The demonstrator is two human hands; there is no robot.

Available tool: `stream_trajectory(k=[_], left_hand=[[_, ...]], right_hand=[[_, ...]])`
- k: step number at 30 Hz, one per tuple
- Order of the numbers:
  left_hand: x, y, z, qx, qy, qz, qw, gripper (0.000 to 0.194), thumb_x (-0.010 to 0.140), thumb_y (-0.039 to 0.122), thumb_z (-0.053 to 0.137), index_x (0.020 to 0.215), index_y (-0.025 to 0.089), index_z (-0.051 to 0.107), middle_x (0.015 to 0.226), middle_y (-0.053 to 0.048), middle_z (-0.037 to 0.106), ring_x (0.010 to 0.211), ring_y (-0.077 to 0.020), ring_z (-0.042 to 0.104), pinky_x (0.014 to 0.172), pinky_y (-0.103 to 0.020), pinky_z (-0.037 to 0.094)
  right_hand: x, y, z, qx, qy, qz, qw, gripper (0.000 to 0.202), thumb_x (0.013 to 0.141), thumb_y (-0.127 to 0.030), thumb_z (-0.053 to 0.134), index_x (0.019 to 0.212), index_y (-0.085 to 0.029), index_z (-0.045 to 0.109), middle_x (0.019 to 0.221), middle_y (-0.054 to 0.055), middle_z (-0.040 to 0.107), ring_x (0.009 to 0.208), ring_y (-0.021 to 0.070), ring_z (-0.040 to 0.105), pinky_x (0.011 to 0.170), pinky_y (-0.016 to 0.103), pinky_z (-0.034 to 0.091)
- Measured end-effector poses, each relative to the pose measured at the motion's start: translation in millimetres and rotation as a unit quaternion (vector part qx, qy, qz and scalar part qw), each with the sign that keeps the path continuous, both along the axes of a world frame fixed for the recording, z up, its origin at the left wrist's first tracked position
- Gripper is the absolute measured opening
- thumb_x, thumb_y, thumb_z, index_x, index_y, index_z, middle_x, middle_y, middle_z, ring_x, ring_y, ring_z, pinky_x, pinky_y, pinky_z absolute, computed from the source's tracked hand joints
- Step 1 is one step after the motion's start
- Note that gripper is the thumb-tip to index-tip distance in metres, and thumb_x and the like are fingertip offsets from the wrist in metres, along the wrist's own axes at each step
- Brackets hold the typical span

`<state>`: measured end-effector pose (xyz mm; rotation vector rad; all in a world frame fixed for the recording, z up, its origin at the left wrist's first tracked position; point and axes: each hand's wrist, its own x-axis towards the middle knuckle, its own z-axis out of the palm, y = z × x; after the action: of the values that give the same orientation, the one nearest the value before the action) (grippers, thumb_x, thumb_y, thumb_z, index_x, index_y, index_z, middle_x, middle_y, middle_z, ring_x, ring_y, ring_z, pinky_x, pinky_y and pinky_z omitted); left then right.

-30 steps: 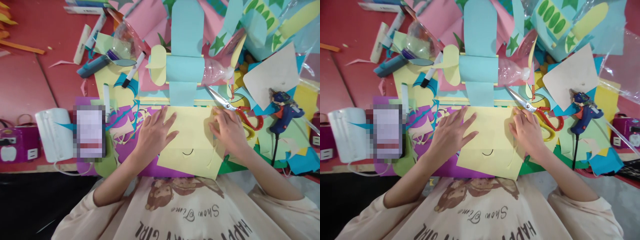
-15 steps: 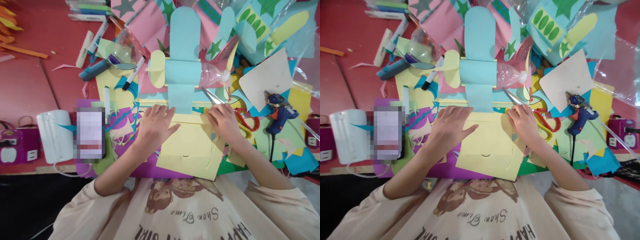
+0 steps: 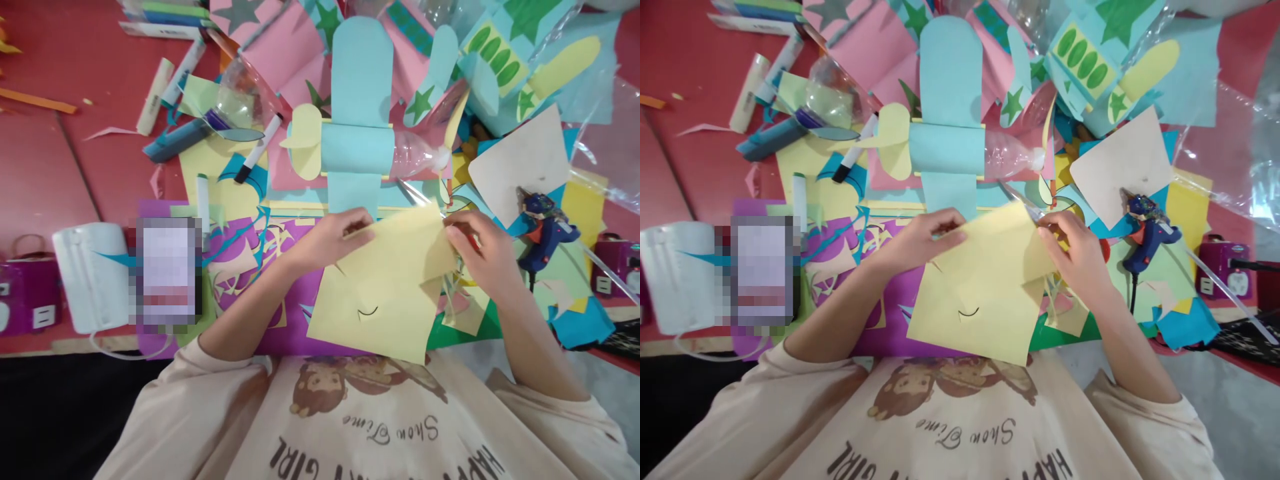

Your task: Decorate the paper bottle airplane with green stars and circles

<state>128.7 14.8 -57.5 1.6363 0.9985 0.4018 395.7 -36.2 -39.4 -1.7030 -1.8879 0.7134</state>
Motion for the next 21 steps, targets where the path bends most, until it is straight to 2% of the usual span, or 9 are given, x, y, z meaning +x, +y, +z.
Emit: stream_trajectory(k=[2, 5, 6, 8, 9, 11, 13, 15, 21], left_hand=[[2, 0, -6.4, -0.062, -0.149, 0.103, 0.981, 0.023, 0.086, 0.041, 0.053, 0.081, 0.02, 0.046, 0.069, 0.004, 0.049, 0.057, -0.0086, 0.048, 0.054, -0.021, 0.038], [7, -4, -17.6, -0.127, -0.242, 0.187, 0.944, 0.035, 0.08, 0.051, 0.063, 0.087, 0.022, 0.044, 0.071, 0.005, 0.055, 0.052, -0.0083, 0.051, 0.05, -0.021, 0.041], [9, -5, -21.2, -0.141, -0.259, 0.206, 0.933, 0.038, 0.079, 0.053, 0.064, 0.089, 0.023, 0.043, 0.072, 0.004, 0.057, 0.053, -0.0093, 0.054, 0.049, -0.022, 0.042], [12, -7, -27.5, -0.142, -0.278, 0.24, 0.919, 0.039, 0.08, 0.055, 0.062, 0.092, 0.024, 0.042, 0.074, 0.003, 0.061, 0.055, -0.0117, 0.059, 0.05, -0.024, 0.046], [13, -8, -29.8, -0.138, -0.28, 0.247, 0.917, 0.039, 0.08, 0.054, 0.062, 0.094, 0.024, 0.042, 0.076, 0.003, 0.063, 0.057, -0.0132, 0.061, 0.051, -0.025, 0.048], [13, -8, -32.3, -0.139, -0.28, 0.243, 0.918, 0.039, 0.081, 0.052, 0.06, 0.101, 0.025, 0.042, 0.083, 0.0, 0.067, 0.066, -0.0171, 0.067, 0.056, -0.028, 0.052], [13, -9, -31.9, -0.159, -0.28, 0.221, 0.921, 0.041, 0.081, 0.048, 0.058, 0.111, 0.025, 0.04, 0.094, -0.002, 0.069, 0.08, -0.0214, 0.07, 0.064, -0.032, 0.055], [12, -10, -29.8, -0.187, -0.277, 0.194, 0.922, 0.047, 0.082, 0.045, 0.056, 0.121, 0.025, 0.038, 0.104, -0.004, 0.069, 0.094, -0.0243, 0.07, 0.073, -0.035, 0.057], [11, -12, -27.2, -0.201, -0.271, 0.153, 0.929, 0.052, 0.085, 0.046, 0.054, 0.132, 0.025, 0.044, 0.106, -0.006, 0.07, 0.103, -0.026, 0.068, 0.079, -0.037, 0.058]], right_hand=[[1, -4, -5.2, -0.052, 0.088, -0.038, 0.994, 0.023, 0.093, -0.039, 0.051, 0.108, -0.023, 0.058, 0.087, 0.004, 0.065, 0.073, 0.0178, 0.062, 0.064, 0.032, 0.051], [-8, -9, -19.0, -0.055, 0.226, -0.04, 0.972, 0.033, 0.094, -0.043, 0.047, 0.123, -0.027, 0.051, 0.104, 0.007, 0.066, 0.087, 0.0208, 0.066, 0.072, 0.037, 0.056], [-12, -10, -23.3, -0.045, 0.234, -0.034, 0.971, 0.034, 0.095, -0.042, 0.044, 0.127, -0.029, 0.047, 0.112, 0.009, 0.065, 0.095, 0.0223, 0.067, 0.075, 0.039, 0.057], [-22, -12, -28.6, 0.08, 0.169, -0.086, 0.979, 0.045, 0.093, -0.039, 0.048, 0.136, -0.03, 0.037, 0.133, 0.012, 0.054, 0.119, 0.0259, 0.059, 0.09, 0.047, 0.054], [-26, -13, -29.1, 0.137, 0.103, -0.102, 0.98, 0.051, 0.092, -0.037, 0.051, 0.139, -0.029, 0.035, 0.141, 0.013, 0.047, 0.13, 0.0283, 0.05, 0.097, 0.051, 0.05], [-36, -14, -26.4, 0.216, -0.005, -0.067, 0.974, 0.048, 0.091, -0.034, 0.053, 0.136, -0.027, 0.04, 0.135, 0.013, 0.051, 0.131, 0.0303, 0.048, 0.099, 0.054, 0.047], [-46, -11, -21.6, 0.196, -0.062, 0.039, 0.978, 0.032, 0.092, -0.025, 0.048, 0.124, -0.027, 0.051, 0.118, 0.011, 0.061, 0.116, 0.0269, 0.059, 0.097, 0.049, 0.049], [-58, -6, -18.0, 0.156, -0.098, 0.093, 0.979, 0.032, 0.093, -0.02, 0.044, 0.122, -0.027, 0.055, 0.117, 0.011, 0.063, 0.112, 0.0257, 0.061, 0.098, 0.048, 0.049], [-88, 7, -17.3, 0.104, -0.152, 0.133, 0.974, 0.045, 0.094, -0.018, 0.039, 0.139, -0.018, 0.044, 0.151, 0.017, 0.038, 0.143, 0.03, 0.034, 0.112, 0.054, 0.037]])
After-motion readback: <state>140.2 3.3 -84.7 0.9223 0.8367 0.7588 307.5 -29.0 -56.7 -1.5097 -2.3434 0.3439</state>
